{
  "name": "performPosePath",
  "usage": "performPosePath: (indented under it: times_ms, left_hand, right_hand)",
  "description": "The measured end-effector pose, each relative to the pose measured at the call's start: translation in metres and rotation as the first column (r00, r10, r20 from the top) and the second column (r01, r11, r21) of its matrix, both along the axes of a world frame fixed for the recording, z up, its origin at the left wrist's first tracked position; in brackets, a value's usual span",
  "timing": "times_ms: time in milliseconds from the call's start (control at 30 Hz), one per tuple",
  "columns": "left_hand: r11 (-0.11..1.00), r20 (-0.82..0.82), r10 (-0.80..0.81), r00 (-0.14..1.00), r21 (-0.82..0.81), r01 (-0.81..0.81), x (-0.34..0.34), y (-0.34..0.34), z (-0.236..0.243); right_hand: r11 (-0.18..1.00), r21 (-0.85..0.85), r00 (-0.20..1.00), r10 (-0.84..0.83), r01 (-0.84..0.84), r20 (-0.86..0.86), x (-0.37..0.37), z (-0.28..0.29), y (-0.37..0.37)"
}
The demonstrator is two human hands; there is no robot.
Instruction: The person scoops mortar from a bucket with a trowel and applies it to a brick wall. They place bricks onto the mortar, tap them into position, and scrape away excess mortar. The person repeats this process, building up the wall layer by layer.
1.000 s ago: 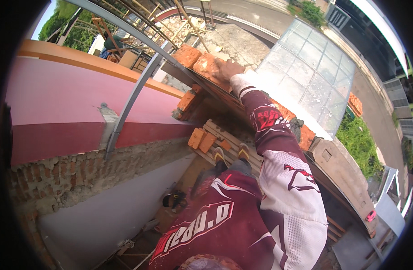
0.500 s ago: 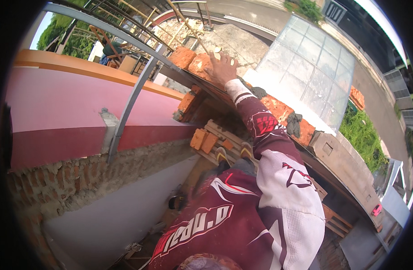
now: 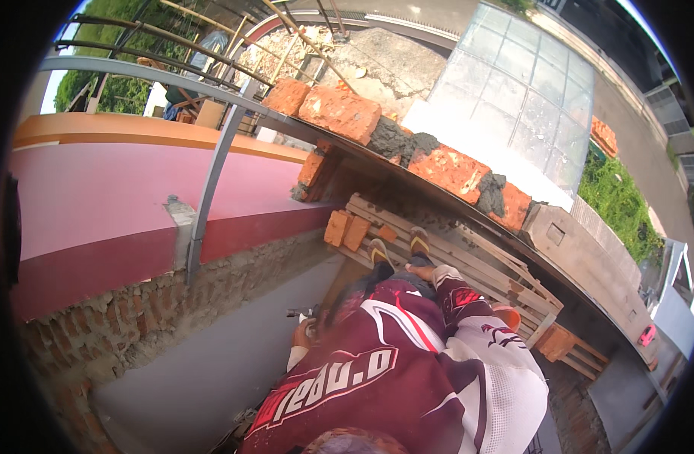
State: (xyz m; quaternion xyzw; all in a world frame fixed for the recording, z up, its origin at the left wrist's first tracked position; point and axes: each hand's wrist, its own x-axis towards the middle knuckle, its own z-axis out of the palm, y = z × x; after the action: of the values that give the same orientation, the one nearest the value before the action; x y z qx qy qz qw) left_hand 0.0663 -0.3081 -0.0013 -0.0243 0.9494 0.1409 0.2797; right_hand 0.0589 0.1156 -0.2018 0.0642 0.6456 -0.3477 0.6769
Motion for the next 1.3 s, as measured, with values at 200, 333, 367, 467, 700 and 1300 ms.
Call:
performPosePath:
  times_ms: [200, 333, 367, 467, 700, 1300]
  left_hand:
    - [0.975, -0.149, 0.047, 0.988, 0.221, -0.014, -0.067, 0.082, 0.036]
    - [0.874, -0.048, 0.219, 0.975, 0.454, -0.174, -0.103, 0.149, 0.046]
    - [0.895, -0.115, 0.158, 0.981, 0.436, -0.093, -0.111, 0.166, 0.047]
    - [0.834, -0.247, 0.097, 0.964, 0.548, 0.056, -0.118, 0.209, 0.050]
    - [0.700, -0.182, -0.112, 0.977, 0.684, 0.208, -0.173, 0.224, 0.066]
    - [0.344, 0.361, 0.581, 0.729, 0.703, -0.622, -0.458, 0.310, -0.041]
  right_hand:
    - [0.961, -0.187, 0.937, -0.247, 0.204, -0.247, -0.052, 0.049, -0.012]
    - [0.874, -0.443, 0.686, -0.448, 0.201, -0.573, -0.082, 0.117, -0.053]
    - [0.763, -0.568, 0.657, -0.603, 0.308, -0.453, -0.086, 0.133, -0.060]
    - [0.373, -0.759, 0.480, -0.872, 0.533, -0.091, -0.092, 0.172, -0.082]
    - [0.270, -0.657, 0.098, -0.953, 0.703, -0.286, -0.104, 0.233, -0.011]
    - [0.330, -0.482, -0.006, -0.820, 0.812, -0.572, -0.234, 0.240, 0.132]
